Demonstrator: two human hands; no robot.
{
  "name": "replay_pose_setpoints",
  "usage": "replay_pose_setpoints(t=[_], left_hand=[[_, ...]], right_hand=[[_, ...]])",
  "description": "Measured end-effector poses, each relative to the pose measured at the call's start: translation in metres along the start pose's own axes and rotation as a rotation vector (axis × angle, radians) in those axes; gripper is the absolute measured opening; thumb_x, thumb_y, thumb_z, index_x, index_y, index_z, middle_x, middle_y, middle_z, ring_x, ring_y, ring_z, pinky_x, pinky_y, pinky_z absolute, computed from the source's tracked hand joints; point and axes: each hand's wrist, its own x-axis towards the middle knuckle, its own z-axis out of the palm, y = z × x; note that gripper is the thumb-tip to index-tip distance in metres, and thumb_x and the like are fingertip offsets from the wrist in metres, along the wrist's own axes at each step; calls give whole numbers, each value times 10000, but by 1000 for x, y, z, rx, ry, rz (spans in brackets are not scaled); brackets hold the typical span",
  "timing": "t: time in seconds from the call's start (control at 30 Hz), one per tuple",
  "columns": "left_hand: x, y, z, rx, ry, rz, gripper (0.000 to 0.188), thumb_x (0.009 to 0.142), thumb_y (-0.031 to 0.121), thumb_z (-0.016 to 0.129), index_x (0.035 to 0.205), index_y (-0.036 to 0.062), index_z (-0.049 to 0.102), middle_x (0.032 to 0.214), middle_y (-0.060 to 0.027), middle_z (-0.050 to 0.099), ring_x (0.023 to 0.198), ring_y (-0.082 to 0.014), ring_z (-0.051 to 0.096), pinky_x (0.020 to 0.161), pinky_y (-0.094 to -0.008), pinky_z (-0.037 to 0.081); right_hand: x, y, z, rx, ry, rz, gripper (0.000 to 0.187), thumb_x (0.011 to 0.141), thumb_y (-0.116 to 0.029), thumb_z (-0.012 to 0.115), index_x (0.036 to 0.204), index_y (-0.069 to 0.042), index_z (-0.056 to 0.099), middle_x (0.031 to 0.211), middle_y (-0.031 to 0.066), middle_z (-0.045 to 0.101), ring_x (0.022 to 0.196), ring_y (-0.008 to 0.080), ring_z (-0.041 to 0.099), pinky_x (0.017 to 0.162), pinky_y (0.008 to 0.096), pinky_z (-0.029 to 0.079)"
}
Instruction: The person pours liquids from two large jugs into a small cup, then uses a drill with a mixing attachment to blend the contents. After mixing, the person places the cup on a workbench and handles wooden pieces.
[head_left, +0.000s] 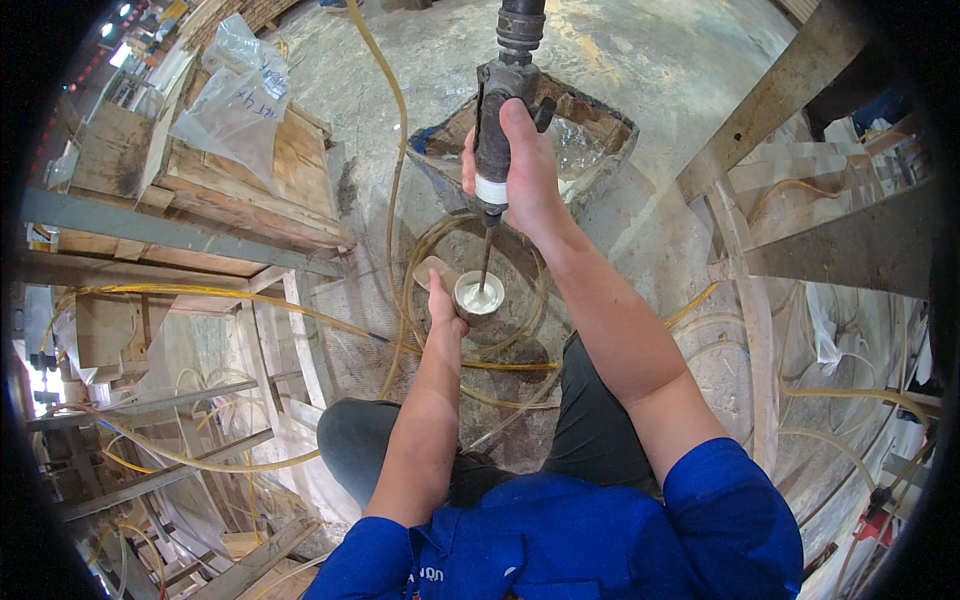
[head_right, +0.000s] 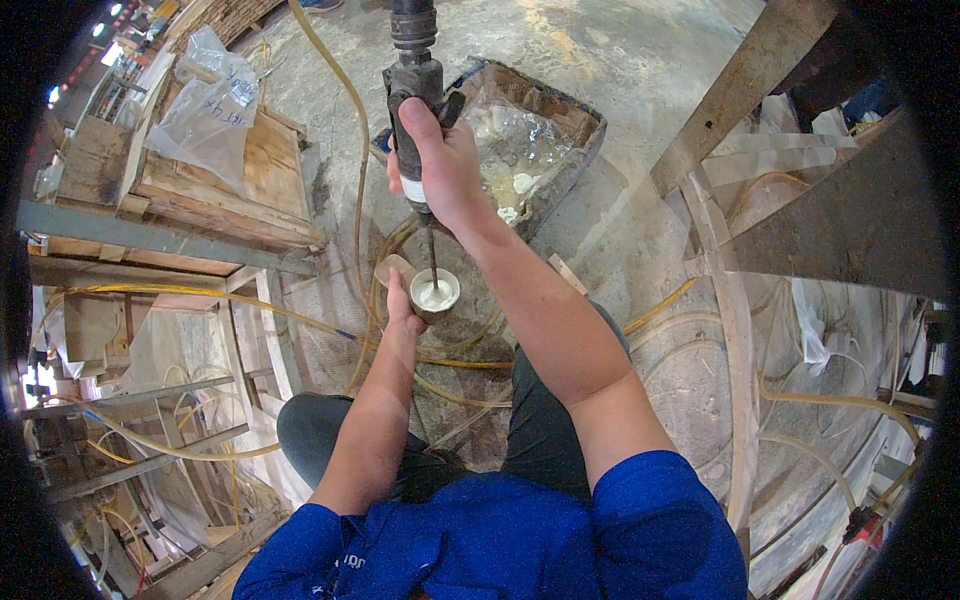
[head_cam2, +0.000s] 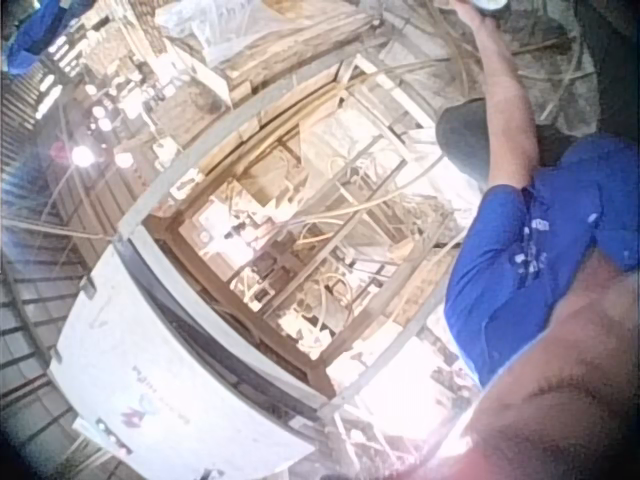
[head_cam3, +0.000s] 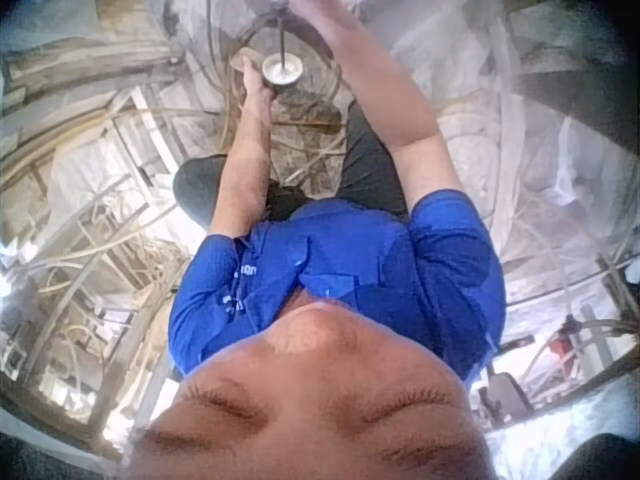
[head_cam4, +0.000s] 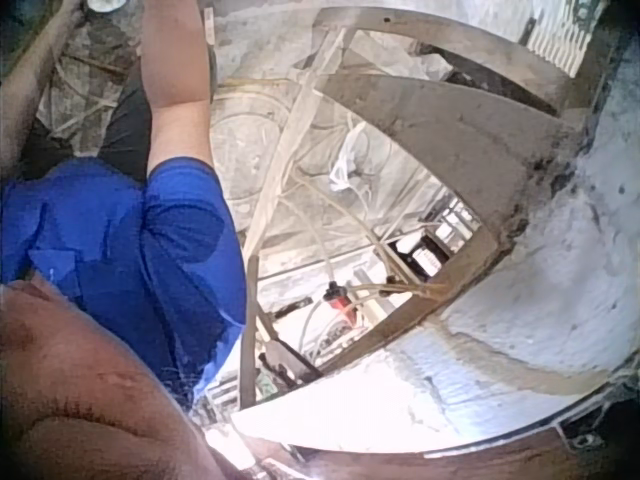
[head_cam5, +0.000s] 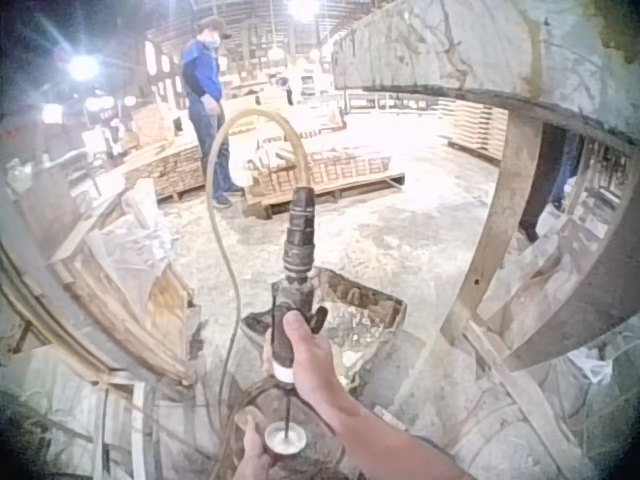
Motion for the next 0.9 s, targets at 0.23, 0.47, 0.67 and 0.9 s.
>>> replay_pose_setpoints(t=[0.23, 0.47, 0.67, 0.9], left_hand=[[-3, -1, 6, 22, 45, -11, 682, 834, 657, 403, 1249, 118, 459, 1211, -107, 535, 1089, -310, 518, 952, -541, 350], [-11, -4, 14, 33, 101, 61, 629, 843, 626, 429, 1143, 83, 532, 1038, -102, 612, 945, -284, 584, 856, -474, 449], [-13, -5, 13, 24, 106, 102, 610, 856, 604, 430, 1100, 57, 545, 992, -106, 623, 911, -272, 591, 838, -447, 463], [-5, -2, 2, 11, 53, 87, 636, 857, 602, 432, 1183, 59, 490, 1076, -109, 592, 960, -278, 578, 863, -449, 450]], right_hand=[[0, -3, -3, -16, -20, -51, 585, 877, -570, 432, 764, -9, 551, 554, 92, 548, 444, 164, 530, 438, 280, 438], [-2, -5, -2, -7, -17, -26, 585, 876, -573, 431, 759, -13, 552, 547, 92, 545, 444, 166, 531, 442, 281, 438], [-4, -6, 3, 6, -41, -37, 591, 872, -582, 427, 762, -14, 551, 542, 97, 543, 443, 174, 531, 444, 286, 437], [-4, -7, 5, 28, -40, -29, 594, 871, -587, 422, 761, -17, 551, 532, 95, 539, 441, 174, 530, 443, 286, 437]])
